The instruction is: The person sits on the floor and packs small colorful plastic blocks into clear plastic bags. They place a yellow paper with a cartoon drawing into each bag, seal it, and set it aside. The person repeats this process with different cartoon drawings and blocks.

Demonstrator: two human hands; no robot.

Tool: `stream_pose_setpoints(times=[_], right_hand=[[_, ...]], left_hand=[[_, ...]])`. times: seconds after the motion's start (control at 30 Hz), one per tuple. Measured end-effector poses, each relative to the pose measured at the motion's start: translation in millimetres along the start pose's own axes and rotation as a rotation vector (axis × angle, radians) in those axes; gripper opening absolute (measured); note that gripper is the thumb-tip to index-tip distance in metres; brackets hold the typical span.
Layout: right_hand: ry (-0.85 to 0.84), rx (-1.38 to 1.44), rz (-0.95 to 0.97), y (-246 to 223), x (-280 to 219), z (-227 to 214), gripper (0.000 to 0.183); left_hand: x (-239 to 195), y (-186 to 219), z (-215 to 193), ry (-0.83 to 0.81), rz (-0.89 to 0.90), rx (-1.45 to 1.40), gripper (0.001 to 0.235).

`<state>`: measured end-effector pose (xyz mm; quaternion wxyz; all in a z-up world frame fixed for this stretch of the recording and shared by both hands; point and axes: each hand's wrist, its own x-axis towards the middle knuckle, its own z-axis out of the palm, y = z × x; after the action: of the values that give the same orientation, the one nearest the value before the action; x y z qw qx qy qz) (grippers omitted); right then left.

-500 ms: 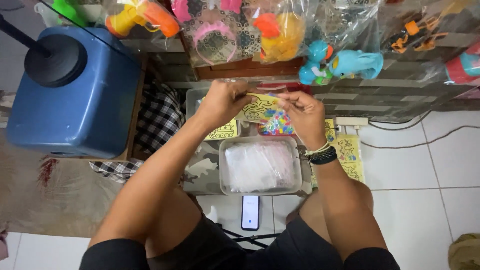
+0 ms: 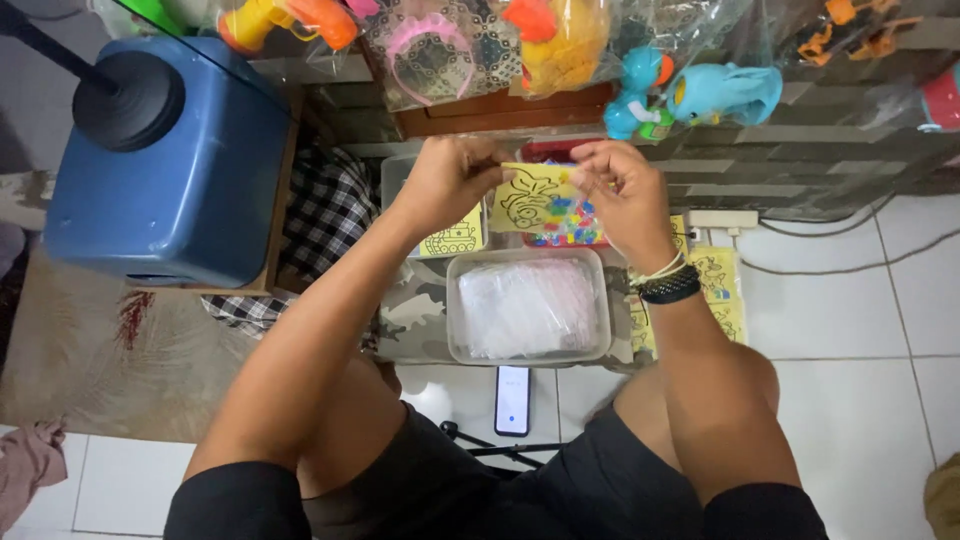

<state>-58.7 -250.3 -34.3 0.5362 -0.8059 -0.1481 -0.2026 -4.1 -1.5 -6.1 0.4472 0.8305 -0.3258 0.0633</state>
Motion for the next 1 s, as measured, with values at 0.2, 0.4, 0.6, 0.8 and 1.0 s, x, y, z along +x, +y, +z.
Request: stream_pose_setpoints(times=[0.2,0.4,0.6,0.8,1.0], right_hand=[[0.014,0.040,0.196,-28.2,1.8,-7.4,0.007],[-0.036,-0.032,0.118,-52.1,-6.6,-8.2,0.015],[-0.085,0.071,0.209,-60.5,-20.8,1.6,0.025],[-0.010,0.014,0.202,-46.7,-25.4,7.1,0.019],[-0.174,0.286,0.280,-70.3,-26.6,10.0,0.026]], left_hand=[[-10.5,33.6,-13.8,0.028,-0.091,-0.170,0.009],[-19.2,36.3,-17.6,0.022,-0.075,-0.126,0.017],[-29.1,50.7,-26.5,0.031,-0.151,-0.288,0.012],[-35.3,46.3,-24.5,0.049,-0.142,-0.275,0.014],[-38.6,39.8,-15.5,0.139,-0.196,-0.327,0.012]])
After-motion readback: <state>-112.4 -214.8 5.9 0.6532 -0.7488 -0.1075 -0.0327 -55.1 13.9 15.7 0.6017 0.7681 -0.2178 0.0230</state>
